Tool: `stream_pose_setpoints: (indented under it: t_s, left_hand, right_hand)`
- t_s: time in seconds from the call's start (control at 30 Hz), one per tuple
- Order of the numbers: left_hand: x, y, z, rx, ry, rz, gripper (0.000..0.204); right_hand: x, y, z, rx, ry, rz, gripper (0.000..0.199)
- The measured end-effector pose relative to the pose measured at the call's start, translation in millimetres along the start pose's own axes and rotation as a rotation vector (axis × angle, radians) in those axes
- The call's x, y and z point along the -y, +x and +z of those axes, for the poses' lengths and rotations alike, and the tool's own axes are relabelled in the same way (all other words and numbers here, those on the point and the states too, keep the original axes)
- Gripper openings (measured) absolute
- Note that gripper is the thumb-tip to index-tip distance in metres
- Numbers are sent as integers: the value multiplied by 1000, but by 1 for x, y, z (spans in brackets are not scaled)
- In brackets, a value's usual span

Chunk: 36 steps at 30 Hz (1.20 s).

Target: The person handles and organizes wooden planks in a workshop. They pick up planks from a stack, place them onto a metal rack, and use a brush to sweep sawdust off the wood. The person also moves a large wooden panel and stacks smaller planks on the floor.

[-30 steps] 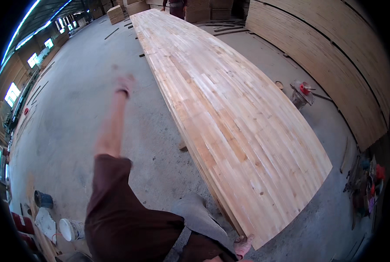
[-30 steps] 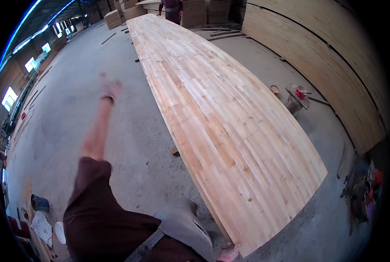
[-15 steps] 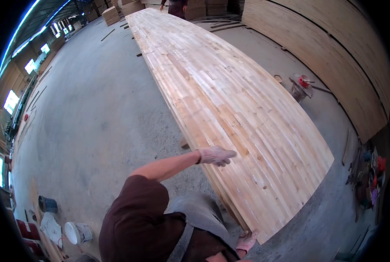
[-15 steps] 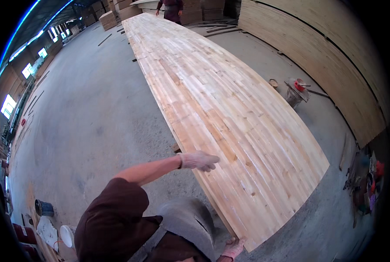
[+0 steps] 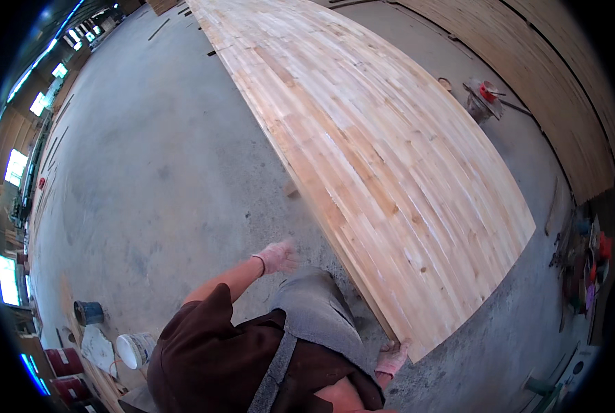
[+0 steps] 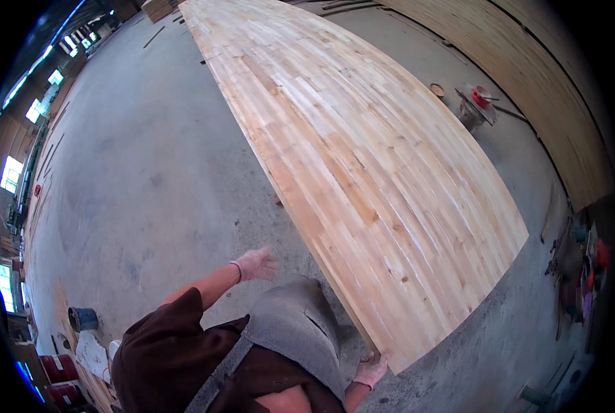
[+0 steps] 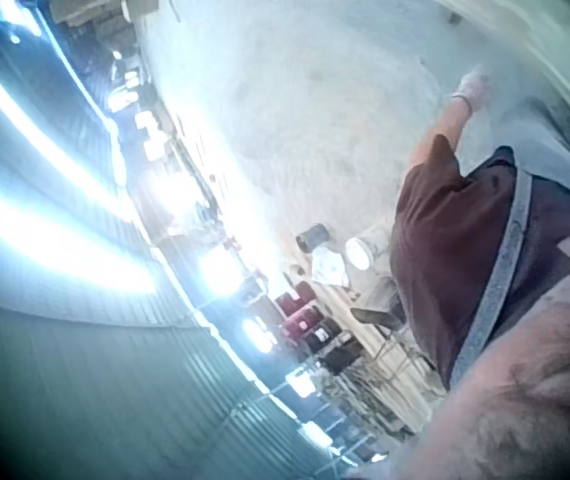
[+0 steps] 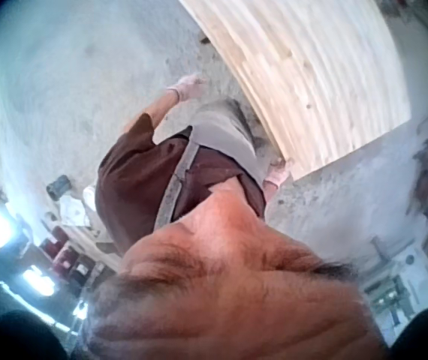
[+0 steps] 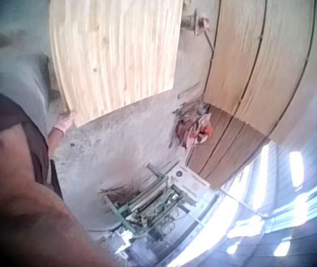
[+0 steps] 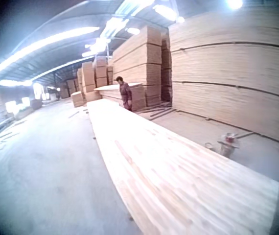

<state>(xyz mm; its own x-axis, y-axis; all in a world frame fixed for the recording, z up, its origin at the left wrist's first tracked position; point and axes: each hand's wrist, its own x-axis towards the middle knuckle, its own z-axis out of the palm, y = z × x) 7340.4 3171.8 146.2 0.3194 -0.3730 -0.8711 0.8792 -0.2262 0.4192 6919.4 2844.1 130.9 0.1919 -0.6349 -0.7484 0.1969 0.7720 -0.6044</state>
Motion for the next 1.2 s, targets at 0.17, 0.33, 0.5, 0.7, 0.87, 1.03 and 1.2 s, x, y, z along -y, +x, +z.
stream_pose_setpoints:
  t_s: [0.17,0.33,0.5,0.7,0.87,1.03,1.2]
  left_hand:
    - [0,8,66,150,209,-62,86]
    - [5,14,97,169,368,-31,80]
    - [18,10,84,207,385,-79,92]
    - [47,17,44,30,338,-42,56]
    - [44,9,39,61,295,-49,43]
    - [37,9,39,83,278,-62,40]
    - [39,17,29,84,261,-68,37]
  right_hand:
    - [0,-2,12,-56,-6,-20,44]
    - [-2,-2,10,-22,-15,-20,46]
    - [-5,5,1,-23,-6,-21,45]
    - [-8,6,3,-8,0,-22,54]
    - [-6,7,-2,5,15,-2,43]
    - [-3,4,1,19,-16,-8,46]
    - [-4,-1,6,40,-12,-30,47]
